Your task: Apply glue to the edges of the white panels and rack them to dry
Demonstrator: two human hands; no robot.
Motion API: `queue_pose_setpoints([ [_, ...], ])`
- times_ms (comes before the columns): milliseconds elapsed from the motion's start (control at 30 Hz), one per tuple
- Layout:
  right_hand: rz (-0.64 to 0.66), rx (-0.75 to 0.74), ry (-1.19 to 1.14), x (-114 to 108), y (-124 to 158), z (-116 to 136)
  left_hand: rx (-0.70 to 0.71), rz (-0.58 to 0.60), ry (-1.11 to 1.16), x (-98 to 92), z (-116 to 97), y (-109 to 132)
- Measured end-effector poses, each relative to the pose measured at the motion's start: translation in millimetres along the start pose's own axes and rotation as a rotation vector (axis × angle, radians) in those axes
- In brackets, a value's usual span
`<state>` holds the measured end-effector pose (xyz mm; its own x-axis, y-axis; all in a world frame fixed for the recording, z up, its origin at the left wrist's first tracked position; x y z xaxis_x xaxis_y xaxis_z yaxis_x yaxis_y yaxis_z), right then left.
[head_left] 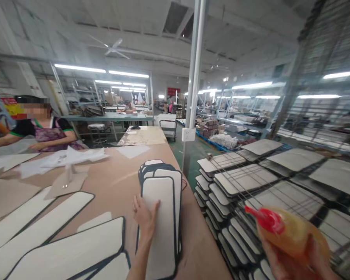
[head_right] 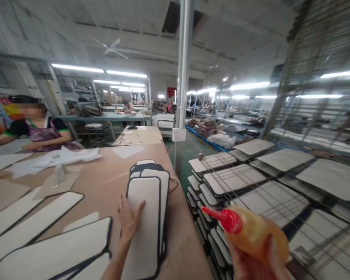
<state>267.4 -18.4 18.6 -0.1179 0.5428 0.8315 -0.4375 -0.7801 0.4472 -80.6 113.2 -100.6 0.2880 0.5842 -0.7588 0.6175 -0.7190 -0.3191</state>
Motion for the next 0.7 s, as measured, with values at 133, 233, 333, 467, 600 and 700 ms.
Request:
queue_pose_setpoints([
  [133,-0.072,0.008,-0.003,31,8,-32,-0.095,-0.114,0.09,-11.4,-1,12],
  [233,-0.005,-0.02,0.042,49,11,-45,-0.08,-0.06,0.297,-24.3,-14,22],
  [333,0.154,-0.045,0.081,64,8,-48,-0.025,0.06,0.51,-44.4,-33,31],
  [467,0.386,-0.073,0.085,84,7,-43,0.097,0.287,0.701,-83.3,-60,37],
  [600,0.576,-0.12,0.165,100,9,-27,0.255,0.511,0.683,-124.3,-82,34],
  [700,0.646,-0.124,0.219,103,8,-13,0.376,0.656,0.596,-148.2,-94,33],
])
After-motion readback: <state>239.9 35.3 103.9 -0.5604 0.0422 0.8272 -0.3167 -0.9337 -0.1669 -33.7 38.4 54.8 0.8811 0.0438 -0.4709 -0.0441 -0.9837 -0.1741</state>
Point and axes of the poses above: each hand's wrist, its own y-axis away from the middle knuckle, its own x-axis out of the palm, z = x × y, the point moved 4 cm from there along -y, towards the middle knuckle, and after that the axes turned 15 degrees about -y, right-handed, at the moved point
